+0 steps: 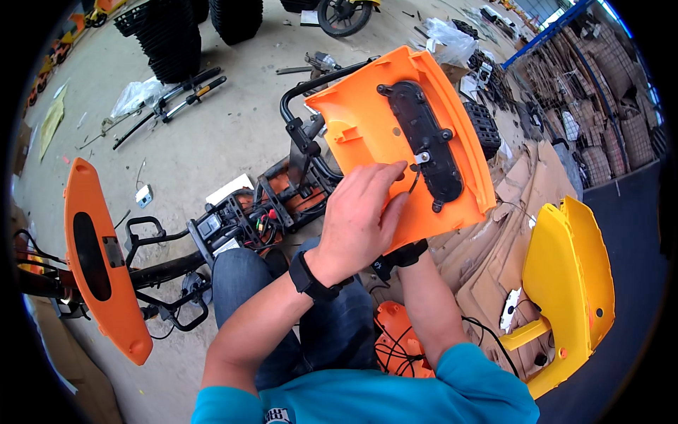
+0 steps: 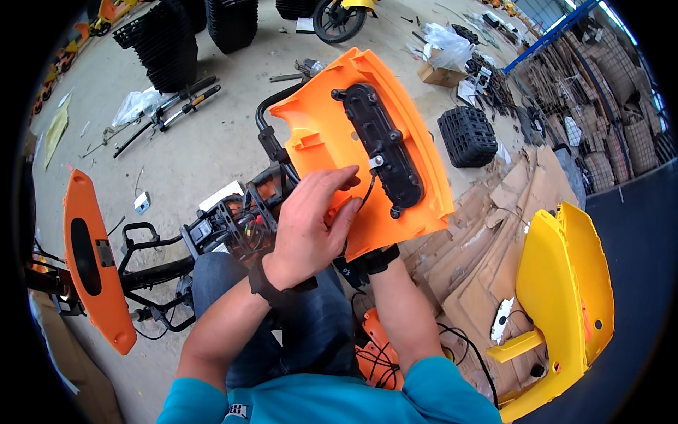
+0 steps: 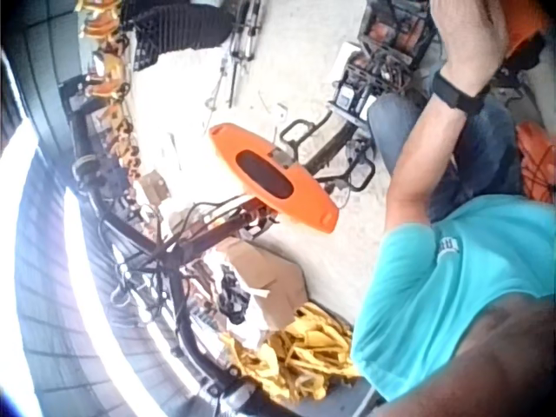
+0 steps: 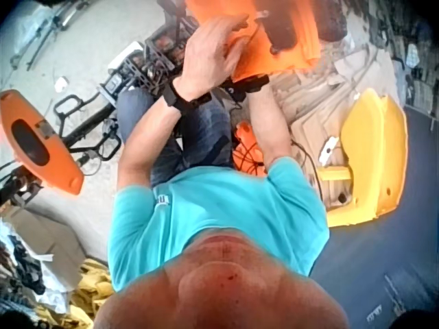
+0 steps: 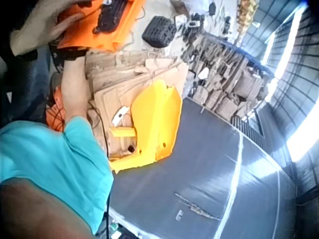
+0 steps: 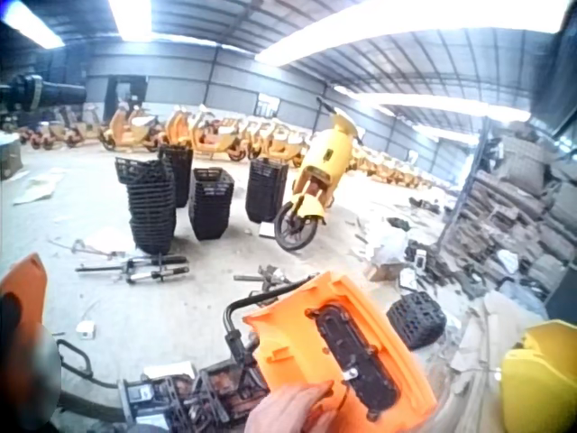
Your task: The person removes and replaces plastic body panels, manipulates electrical wiring, and handles a battery component on an electric scooter frame while sitting on the floor.
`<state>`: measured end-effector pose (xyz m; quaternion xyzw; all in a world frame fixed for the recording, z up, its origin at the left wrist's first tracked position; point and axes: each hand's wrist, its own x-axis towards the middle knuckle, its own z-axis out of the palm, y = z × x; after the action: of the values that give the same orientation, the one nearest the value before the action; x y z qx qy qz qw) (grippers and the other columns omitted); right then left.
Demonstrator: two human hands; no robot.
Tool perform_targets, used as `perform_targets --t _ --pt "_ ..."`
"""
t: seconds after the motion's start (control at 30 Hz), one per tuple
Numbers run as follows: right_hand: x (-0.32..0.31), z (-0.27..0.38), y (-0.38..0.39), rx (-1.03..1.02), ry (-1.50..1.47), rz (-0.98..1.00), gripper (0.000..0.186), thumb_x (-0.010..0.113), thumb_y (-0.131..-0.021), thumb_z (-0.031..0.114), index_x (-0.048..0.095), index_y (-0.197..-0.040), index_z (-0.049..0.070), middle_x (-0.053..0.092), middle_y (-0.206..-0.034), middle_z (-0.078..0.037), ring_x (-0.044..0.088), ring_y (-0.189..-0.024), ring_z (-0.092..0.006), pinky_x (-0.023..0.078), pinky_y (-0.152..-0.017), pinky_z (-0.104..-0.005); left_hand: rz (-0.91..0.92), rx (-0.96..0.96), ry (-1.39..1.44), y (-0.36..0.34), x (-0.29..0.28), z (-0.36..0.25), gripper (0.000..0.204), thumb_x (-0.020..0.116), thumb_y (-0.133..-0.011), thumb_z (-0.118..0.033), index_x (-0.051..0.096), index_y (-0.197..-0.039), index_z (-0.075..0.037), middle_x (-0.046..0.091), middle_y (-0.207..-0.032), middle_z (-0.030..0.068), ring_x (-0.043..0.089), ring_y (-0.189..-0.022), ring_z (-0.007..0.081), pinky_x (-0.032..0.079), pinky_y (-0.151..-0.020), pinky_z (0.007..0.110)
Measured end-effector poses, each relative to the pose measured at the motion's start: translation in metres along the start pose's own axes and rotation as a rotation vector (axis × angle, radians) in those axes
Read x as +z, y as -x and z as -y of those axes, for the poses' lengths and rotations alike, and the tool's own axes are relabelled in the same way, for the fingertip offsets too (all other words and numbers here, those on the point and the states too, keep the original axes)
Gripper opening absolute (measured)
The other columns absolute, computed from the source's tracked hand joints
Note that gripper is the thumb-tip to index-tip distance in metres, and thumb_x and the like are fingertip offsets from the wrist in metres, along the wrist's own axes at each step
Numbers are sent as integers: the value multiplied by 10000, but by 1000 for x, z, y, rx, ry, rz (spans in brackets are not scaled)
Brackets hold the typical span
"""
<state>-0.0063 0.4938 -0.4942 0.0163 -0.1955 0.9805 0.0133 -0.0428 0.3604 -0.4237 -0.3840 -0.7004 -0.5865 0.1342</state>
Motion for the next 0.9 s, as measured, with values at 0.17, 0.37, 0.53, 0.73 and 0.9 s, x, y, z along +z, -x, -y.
perform_targets --t 0.17,0.37,0.53,0.73,0.9 --pt "0 -9 0 10 -15 -5 415 512 -959 258 479 -1291 11 576 -1181 -128 586 -1022 -177 484 -885 -316 -60 -97 96 0 -6 5 322 679 -763 32 585 -1070 17 632 -900 126 644 -830 230 510 -744 306" --pt "1 -23 -6 23 -30 0 404 513 -958 245 485 -1284 8 581 -1169 -125 589 -1012 -176 484 -880 -315 -150 -143 159 -3 -10 17 291 707 -761 -1 580 -1023 19 598 -839 119 635 -708 205 503 -632 286" --pt "1 -28 -10 25 -37 -6 394 514 -957 234 490 -1277 6 585 -1160 -122 591 -1004 -175 485 -876 -314 -206 -120 159 -9 -20 20 237 719 -764 15 617 -977 24 606 -808 84 611 -686 142 481 -647 254" --pt "1 -32 -14 23 -47 0 383 515 -956 221 496 -1270 3 590 -1148 -118 594 -994 -174 485 -871 -313 -221 -64 171 -9 -24 21 194 710 -769 26 620 -941 32 606 -804 93 610 -686 154 480 -654 252" --pt "0 -39 -18 31 -73 4 373 516 -955 210 501 -1264 0 595 -1138 -115 596 -986 -173 486 -867 -312 -187 -123 180 -6 -26 28 215 686 -802 6 582 -989 20 601 -870 75 595 -759 142 472 -723 250"
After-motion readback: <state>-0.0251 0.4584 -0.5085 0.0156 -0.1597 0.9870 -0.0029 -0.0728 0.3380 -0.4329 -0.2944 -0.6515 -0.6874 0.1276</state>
